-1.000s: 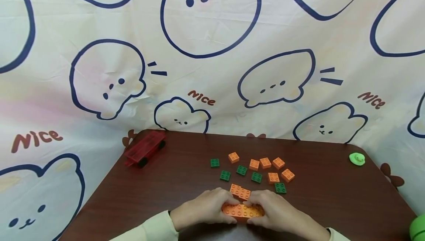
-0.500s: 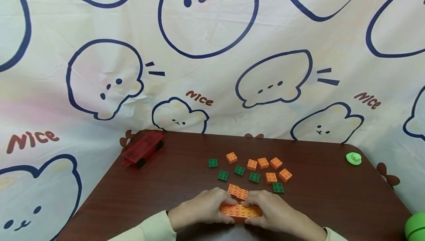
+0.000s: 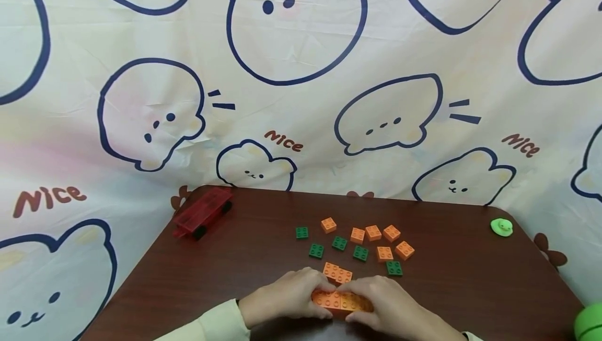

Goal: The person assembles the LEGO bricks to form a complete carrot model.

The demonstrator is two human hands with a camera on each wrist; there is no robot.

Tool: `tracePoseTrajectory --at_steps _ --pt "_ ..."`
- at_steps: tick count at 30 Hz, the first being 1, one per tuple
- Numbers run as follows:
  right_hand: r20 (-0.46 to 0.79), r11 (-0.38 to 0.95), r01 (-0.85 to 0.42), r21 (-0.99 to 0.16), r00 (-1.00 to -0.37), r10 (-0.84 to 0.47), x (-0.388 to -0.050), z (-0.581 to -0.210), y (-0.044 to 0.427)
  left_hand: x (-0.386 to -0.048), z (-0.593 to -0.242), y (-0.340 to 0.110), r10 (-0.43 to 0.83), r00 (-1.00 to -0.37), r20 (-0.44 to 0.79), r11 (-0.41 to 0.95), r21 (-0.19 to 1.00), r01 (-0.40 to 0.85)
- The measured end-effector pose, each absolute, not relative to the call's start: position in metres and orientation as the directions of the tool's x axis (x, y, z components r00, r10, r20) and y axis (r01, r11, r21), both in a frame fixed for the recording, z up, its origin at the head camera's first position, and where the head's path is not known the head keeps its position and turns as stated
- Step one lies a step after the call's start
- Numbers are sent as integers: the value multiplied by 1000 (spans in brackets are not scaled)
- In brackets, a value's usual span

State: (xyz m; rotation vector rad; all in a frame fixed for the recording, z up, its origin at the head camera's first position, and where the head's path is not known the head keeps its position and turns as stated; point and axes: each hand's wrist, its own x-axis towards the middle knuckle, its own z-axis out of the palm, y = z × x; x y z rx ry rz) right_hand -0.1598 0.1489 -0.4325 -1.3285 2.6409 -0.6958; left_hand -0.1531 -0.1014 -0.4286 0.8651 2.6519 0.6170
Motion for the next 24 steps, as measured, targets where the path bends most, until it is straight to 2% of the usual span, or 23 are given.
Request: tracePoseTrajectory --at_steps 5,7,12,18,21,24 --pt "257 366 -848 -384 -479 -839 -160 -440 152 -154 -429 -100 611 -780 -138 731 477 488" --pt "279 332 -861 -386 -452 -847 -160 -443 152 -153 -430 -101 609 -780 -145 734 476 485" --pt "235 348 -813 -467 -493 -838 -159 -442 151 -155 -434 -101 644 -757 -109 704 472 531" --pt "182 405 -772 -489 -545 -819 -159 -439 152 -163 -429 -101 695 -719 -34 640 486 595" --pt "166 414 -760 -501 -554 -815 -160 -439 151 -169 -421 -103 677 -736 -9 630 523 574" --pt "155 411 -751 -517 -555 -817 -159 -439 149 -181 -414 -107 617 -787 4 653 556 514"
